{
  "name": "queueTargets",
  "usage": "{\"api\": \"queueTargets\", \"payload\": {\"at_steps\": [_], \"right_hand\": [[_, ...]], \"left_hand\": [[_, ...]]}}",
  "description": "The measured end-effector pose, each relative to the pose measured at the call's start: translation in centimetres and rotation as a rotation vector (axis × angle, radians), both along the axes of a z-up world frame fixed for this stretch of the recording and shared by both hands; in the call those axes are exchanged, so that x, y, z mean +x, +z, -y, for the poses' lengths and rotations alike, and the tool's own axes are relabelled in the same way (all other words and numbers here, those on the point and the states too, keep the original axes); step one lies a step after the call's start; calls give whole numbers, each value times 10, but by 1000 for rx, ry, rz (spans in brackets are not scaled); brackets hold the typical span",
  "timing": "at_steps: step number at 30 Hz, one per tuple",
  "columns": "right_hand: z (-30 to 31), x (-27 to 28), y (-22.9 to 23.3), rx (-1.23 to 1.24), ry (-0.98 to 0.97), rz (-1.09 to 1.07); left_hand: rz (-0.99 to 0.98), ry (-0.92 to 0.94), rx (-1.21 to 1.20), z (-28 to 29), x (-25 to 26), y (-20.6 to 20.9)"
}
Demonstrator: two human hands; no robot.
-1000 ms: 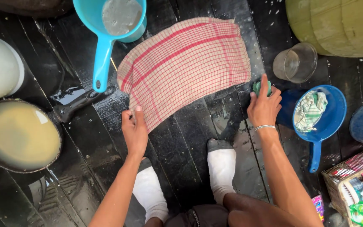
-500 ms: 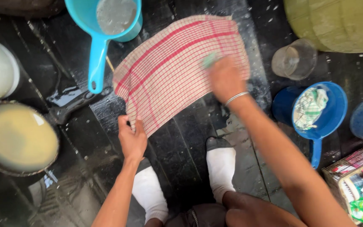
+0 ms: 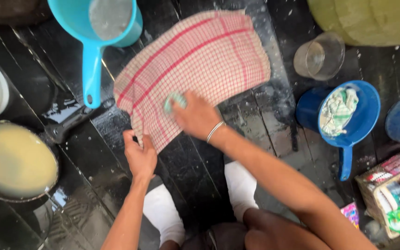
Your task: Washing and scrubbing a cloth using soap and a brush.
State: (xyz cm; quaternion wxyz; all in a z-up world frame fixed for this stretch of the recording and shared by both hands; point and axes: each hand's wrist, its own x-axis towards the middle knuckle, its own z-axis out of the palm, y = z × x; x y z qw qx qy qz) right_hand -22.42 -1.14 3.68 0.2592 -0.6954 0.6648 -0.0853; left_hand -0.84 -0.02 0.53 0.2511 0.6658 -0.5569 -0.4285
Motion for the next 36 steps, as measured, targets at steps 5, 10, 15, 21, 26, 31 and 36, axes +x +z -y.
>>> {"api": "queueTargets", "payload": {"at_steps": [5, 10, 15, 21, 26, 31, 36], "right_hand": [[-6, -110, -23, -5, -242, -240], [-12, -154, -7, -233, -579, -273], [-3, -63, -28, -339, -124, 23], [-11, -7, -24, -183, 48, -108], [-12, -120, -20, -151, -327, -289], [-13, -161, -16, -294, -654, -303], [4, -62, -26, -412, 76, -86]], "left_hand": [[18, 3, 32, 2, 4, 1], [43, 24, 112, 5, -2, 11], [45, -23, -25, 5, 2, -1], [29, 0, 38, 5, 3, 1], [16, -13, 41, 7, 3, 4], [66, 34, 203, 8, -1, 10], [2, -21, -15, -6, 11, -8]]}}
